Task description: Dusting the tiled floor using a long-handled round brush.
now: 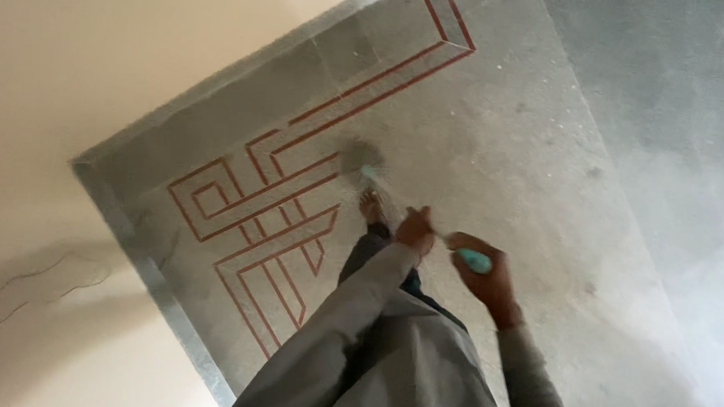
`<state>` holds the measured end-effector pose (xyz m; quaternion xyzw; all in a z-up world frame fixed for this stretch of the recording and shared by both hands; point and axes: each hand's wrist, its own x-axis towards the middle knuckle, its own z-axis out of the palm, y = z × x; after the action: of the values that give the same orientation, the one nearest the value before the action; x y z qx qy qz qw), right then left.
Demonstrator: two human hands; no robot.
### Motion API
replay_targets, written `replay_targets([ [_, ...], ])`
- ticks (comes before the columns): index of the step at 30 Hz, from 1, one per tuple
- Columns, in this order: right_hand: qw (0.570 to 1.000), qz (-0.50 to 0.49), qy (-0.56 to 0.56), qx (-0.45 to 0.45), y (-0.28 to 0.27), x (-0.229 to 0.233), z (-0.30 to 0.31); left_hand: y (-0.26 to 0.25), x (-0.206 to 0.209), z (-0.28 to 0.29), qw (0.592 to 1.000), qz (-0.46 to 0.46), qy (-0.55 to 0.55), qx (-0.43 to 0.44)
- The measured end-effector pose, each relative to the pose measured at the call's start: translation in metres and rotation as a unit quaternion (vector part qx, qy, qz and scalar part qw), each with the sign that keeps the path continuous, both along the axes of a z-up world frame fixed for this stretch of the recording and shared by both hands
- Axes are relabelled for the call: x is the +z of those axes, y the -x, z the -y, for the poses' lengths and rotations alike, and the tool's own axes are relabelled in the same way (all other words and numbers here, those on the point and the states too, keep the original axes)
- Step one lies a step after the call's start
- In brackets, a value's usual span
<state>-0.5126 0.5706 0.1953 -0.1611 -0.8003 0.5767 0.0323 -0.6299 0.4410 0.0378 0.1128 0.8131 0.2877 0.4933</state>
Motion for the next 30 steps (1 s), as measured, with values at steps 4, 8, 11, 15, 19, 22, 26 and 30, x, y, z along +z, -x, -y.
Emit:
replay_targets([
  [4, 0.993, 0.072, -0.035, -0.083, -0.018, 0.041, -0.027, -0.019, -0.006, -0.076, 0.985, -0.052, -0.063, -0.152],
  [8, 0.973, 0.119, -0.076, -0.182, -0.017, 0.065, -0.039, -0.027, -0.012, -0.124, 0.968, -0.034, -0.140, -0.204],
  [11, 0.965, 0.128, -0.090, -0.210, -0.018, 0.055, -0.038, -0.030, -0.025, -0.129, 0.957, -0.006, -0.182, -0.227],
  [15, 0.961, 0.158, -0.103, -0.203, 0.014, 0.049, -0.012, -0.031, -0.061, -0.106, 0.943, 0.010, -0.255, -0.212],
  [19, 0.969, 0.112, -0.184, -0.119, 0.062, 0.087, 0.011, 0.012, -0.011, -0.072, 0.938, -0.001, -0.305, -0.162],
  [22, 0.974, 0.129, -0.147, -0.114, 0.086, 0.118, 0.012, 0.054, 0.063, -0.037, 0.947, -0.087, -0.287, -0.118],
  [26, 0.995, -0.016, -0.095, -0.014, 0.109, 0.113, 0.011, 0.094, 0.090, 0.003, 0.970, -0.151, -0.153, -0.116],
  [30, 0.998, 0.009, -0.027, 0.048, 0.159, 0.059, 0.013, 0.086, -0.095, 0.046, 0.929, -0.369, -0.020, 0.001],
])
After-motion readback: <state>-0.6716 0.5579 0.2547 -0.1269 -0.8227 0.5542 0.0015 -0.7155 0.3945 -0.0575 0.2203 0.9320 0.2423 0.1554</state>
